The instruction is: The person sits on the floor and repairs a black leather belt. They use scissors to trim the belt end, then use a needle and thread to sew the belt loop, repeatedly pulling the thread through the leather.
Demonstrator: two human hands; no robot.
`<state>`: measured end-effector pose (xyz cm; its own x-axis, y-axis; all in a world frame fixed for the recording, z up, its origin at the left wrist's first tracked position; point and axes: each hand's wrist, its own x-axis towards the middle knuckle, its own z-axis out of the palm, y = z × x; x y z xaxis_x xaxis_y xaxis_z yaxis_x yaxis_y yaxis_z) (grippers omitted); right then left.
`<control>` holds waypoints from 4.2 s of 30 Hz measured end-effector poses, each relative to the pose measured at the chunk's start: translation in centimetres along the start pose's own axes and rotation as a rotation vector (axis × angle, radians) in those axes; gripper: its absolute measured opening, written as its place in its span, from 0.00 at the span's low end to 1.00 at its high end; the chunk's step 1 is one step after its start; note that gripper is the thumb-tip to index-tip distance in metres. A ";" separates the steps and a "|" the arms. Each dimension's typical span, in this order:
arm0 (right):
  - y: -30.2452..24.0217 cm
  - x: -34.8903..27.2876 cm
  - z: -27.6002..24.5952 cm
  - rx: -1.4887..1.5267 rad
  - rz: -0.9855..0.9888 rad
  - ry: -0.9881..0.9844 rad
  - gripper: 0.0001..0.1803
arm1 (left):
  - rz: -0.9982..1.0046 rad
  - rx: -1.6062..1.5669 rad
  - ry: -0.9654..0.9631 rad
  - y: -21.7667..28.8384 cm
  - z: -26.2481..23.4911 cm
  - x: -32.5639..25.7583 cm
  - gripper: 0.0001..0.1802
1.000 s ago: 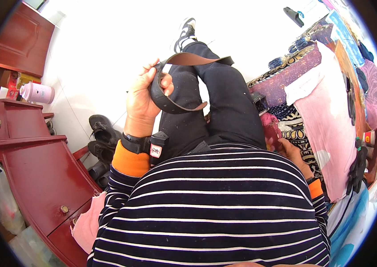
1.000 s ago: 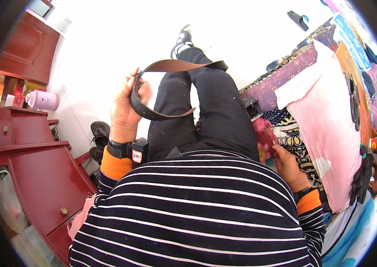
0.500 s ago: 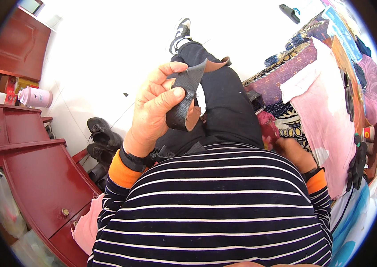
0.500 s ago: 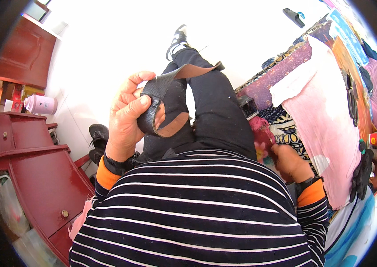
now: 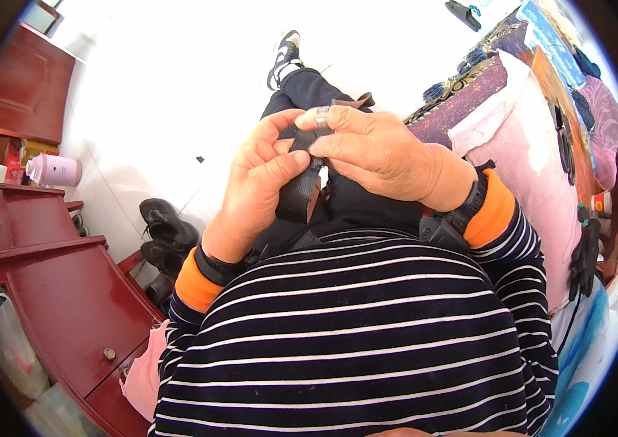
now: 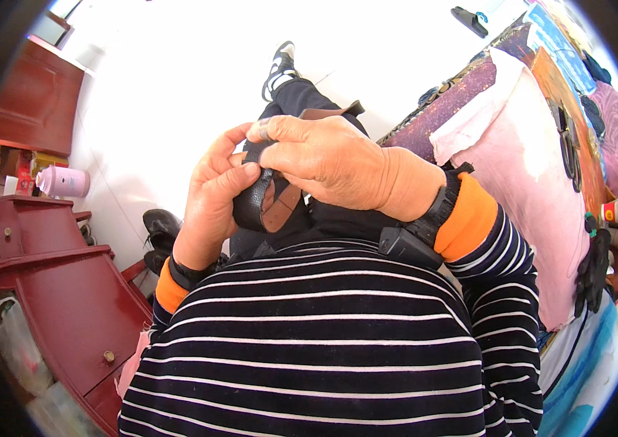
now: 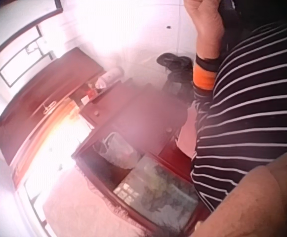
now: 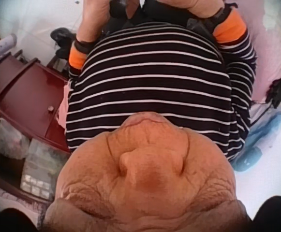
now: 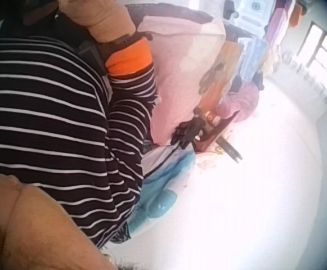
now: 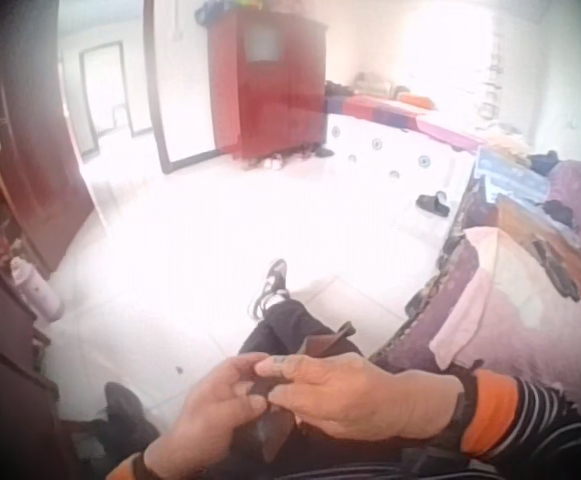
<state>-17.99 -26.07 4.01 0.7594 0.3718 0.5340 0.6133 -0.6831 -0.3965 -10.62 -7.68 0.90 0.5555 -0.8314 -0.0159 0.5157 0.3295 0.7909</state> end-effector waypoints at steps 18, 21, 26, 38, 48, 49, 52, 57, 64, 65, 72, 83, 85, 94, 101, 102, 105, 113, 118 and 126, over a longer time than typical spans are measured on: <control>-1.2 -1.8 -5.0 -0.191 0.201 -0.139 0.07 | -0.031 0.036 0.119 -0.7 0.0 0.2 0.28; -1.9 -1.6 -6.1 -0.395 0.131 -0.084 0.09 | -0.026 0.047 0.125 -0.7 0.1 0.3 0.27; -2.6 -0.7 -7.5 -0.718 0.007 0.008 0.12 | -0.037 0.080 0.138 -0.5 0.3 0.2 0.27; -2.1 -1.2 -9.7 -0.437 0.217 0.577 0.06 | -0.039 0.095 0.133 -0.6 0.1 0.2 0.28; -1.5 -1.7 -9.6 0.111 0.388 0.627 0.05 | -0.024 0.050 0.146 -1.0 -0.6 0.4 0.26; -1.0 -1.8 -9.5 0.089 0.446 0.594 0.04 | -0.017 0.027 0.143 -1.1 -0.7 0.5 0.26; 0.7 -2.1 -8.3 -0.099 0.637 0.460 0.05 | -0.017 -0.004 0.182 -1.3 -1.3 0.6 0.24; -0.3 -3.9 -3.6 0.269 0.962 0.046 0.15 | -0.015 -0.025 0.196 -1.3 -1.9 0.8 0.22; -0.7 -5.8 1.8 1.008 1.106 -0.223 0.11 | -0.016 -0.074 0.177 -1.5 -2.1 0.9 0.22; -0.6 -6.2 1.5 1.009 1.054 -0.207 0.10 | 0.000 -0.094 0.194 -1.6 -2.2 0.9 0.22; -1.9 -8.5 -2.3 0.576 0.830 -0.193 0.07 | 0.002 -0.234 0.137 -1.3 -4.0 1.3 0.21; -2.5 -13.6 -7.9 0.510 1.106 -0.018 0.04 | 0.052 -0.142 0.172 -0.2 -5.2 1.3 0.21; -2.3 -15.2 -9.9 0.455 1.164 0.089 0.03 | 0.109 -0.104 0.214 0.0 -5.8 1.3 0.22; -3.6 -24.4 -17.3 -0.098 1.195 0.416 0.04 | 0.145 -0.154 0.192 0.8 -9.2 1.6 0.23; -4.6 -23.2 -17.5 -0.176 1.162 0.611 0.05 | 0.147 -0.250 0.173 0.9 -9.9 1.7 0.21; -4.3 -22.0 -16.7 -0.139 1.231 0.679 0.05 | 0.135 -0.248 0.130 0.9 -9.7 1.7 0.21; -2.7 -17.0 -12.7 0.048 1.125 0.590 0.06 | 0.123 -0.254 0.070 1.0 -8.8 1.6 0.21; 0.9 -2.4 0.7 0.741 0.792 0.113 0.13 | 0.076 -0.129 0.109 0.8 -4.1 1.0 0.23; 1.1 0.1 4.5 1.026 0.756 0.064 0.24 | 0.072 -0.080 0.109 0.6 -2.8 0.8 0.24; 2.0 -1.8 1.6 0.837 0.745 0.118 0.05 | 0.028 -0.064 0.126 0.4 -3.0 0.7 0.25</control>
<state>-17.75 -27.14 1.06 0.9990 -0.0449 0.0041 0.0015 -0.0566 -0.9984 -8.07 -6.83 -0.60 0.6455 -0.7602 -0.0739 0.5371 0.3830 0.7515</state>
